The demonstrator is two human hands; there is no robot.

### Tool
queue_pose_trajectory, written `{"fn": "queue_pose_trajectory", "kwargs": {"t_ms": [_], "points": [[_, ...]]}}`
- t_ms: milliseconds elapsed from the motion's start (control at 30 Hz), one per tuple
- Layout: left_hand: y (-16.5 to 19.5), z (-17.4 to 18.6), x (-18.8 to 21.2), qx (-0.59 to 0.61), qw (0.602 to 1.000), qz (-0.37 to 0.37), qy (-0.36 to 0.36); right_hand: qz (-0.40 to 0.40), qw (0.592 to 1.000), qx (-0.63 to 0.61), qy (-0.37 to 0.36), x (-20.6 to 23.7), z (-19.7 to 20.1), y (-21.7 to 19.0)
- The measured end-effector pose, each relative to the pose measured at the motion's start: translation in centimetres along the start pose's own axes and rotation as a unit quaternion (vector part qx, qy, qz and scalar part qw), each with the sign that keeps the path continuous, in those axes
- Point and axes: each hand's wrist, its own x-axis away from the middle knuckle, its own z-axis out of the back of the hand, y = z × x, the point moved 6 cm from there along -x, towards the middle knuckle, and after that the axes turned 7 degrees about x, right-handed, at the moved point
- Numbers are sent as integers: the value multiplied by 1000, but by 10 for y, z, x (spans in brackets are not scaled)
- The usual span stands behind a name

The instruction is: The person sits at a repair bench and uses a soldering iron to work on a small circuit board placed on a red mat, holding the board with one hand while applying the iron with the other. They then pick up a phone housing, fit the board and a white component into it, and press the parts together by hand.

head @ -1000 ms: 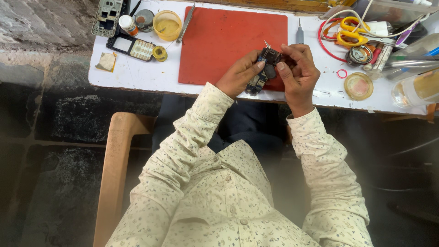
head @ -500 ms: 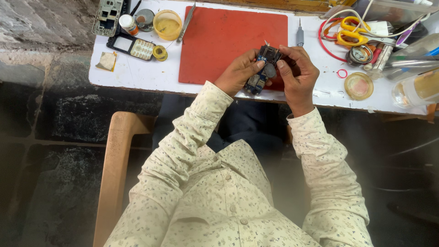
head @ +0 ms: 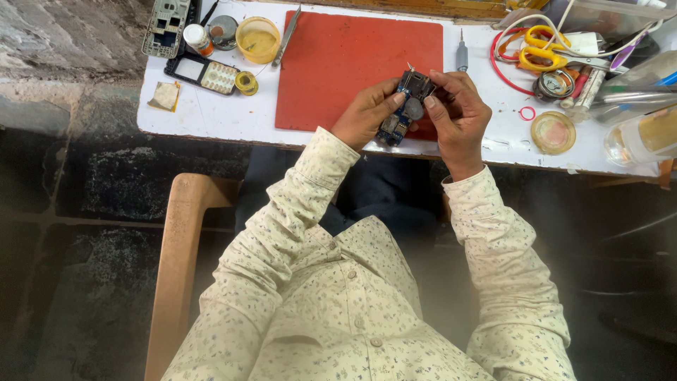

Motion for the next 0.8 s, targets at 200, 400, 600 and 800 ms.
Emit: {"fn": "queue_pose_trajectory", "kwargs": {"t_ms": [200,400,600,800], "points": [[6,-2,0,-22,997,-56,57,-17,1000,-4,-2,0,-1,1],[6,3,1,-89,988,-103,75,-16,1000,-3,1,-1,-1,0],[0,8,0,-70,986,-117,96,19,999,-16,21,0,-1,-7],[-1,9,-1,-32,987,-114,107,131,977,170,2,3,-7,-22]]}}
